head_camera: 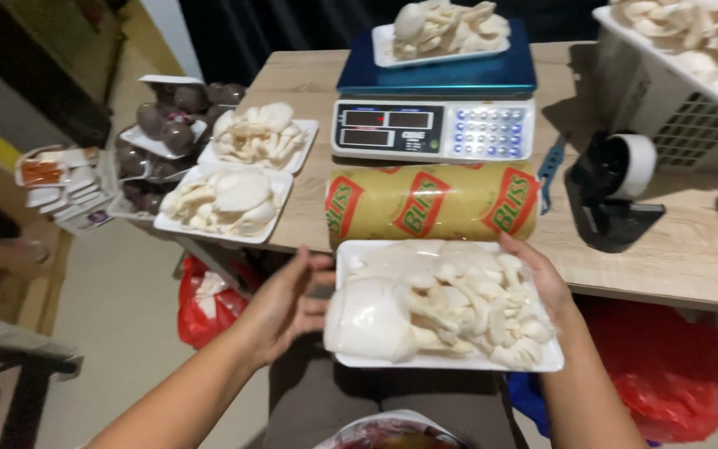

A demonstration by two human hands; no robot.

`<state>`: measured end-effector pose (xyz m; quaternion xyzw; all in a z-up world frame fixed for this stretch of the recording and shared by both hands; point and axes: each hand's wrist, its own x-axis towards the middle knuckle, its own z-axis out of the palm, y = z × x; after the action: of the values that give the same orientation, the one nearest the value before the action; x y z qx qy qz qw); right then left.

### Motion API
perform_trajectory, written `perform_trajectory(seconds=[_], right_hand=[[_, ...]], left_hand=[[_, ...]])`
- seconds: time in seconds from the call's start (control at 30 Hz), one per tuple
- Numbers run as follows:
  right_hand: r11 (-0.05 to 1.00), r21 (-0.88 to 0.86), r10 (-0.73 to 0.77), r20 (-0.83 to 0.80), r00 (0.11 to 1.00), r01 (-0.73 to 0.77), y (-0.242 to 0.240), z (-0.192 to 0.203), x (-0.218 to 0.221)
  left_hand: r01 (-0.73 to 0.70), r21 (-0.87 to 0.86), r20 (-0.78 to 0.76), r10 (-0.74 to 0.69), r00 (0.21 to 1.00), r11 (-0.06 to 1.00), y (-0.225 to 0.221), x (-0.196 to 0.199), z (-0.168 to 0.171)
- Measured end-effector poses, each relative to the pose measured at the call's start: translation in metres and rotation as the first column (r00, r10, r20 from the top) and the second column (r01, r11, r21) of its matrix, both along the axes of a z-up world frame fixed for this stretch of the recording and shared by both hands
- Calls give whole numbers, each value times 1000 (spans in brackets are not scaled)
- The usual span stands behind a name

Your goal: The person weighs white mushrooms on a digital scale, places them onto a white tray, and then wraps the tray with plastic film and seals it with tape.

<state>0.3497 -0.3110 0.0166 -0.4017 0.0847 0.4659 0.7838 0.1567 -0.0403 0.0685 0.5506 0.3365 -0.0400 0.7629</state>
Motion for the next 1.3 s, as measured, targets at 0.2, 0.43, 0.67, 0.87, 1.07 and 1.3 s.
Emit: perform_trajectory(seconds=[0.2,0.43,0.67,0.87,1.07,1.3], right_hand=[[994,-81,-71,-31,997,69,6,36,-31],[999,-43,-18,-39,999,16,-6,-5,-2],[967,-248,0,221,975,56,-36,-28,13],[605,-548,312,831,460,578,-34,-45,113],[254,-719,770,555,315,646,7,0,136],[177,-770,702,535,470,613,-4,-96,226]], left_hand=[[5,-626,32,20,999,780,-23,-7,-36],[210,-639,241,-67,968,740,-18,80,-39],[170,-635,144,-101,984,754,11,76,-94],[213,-585,129,-170,977,782,31,98,-91],[227,-549,191,-143,971,804,52,114,-77],[267,-581,223,-164,961,769,51,109,-107]])
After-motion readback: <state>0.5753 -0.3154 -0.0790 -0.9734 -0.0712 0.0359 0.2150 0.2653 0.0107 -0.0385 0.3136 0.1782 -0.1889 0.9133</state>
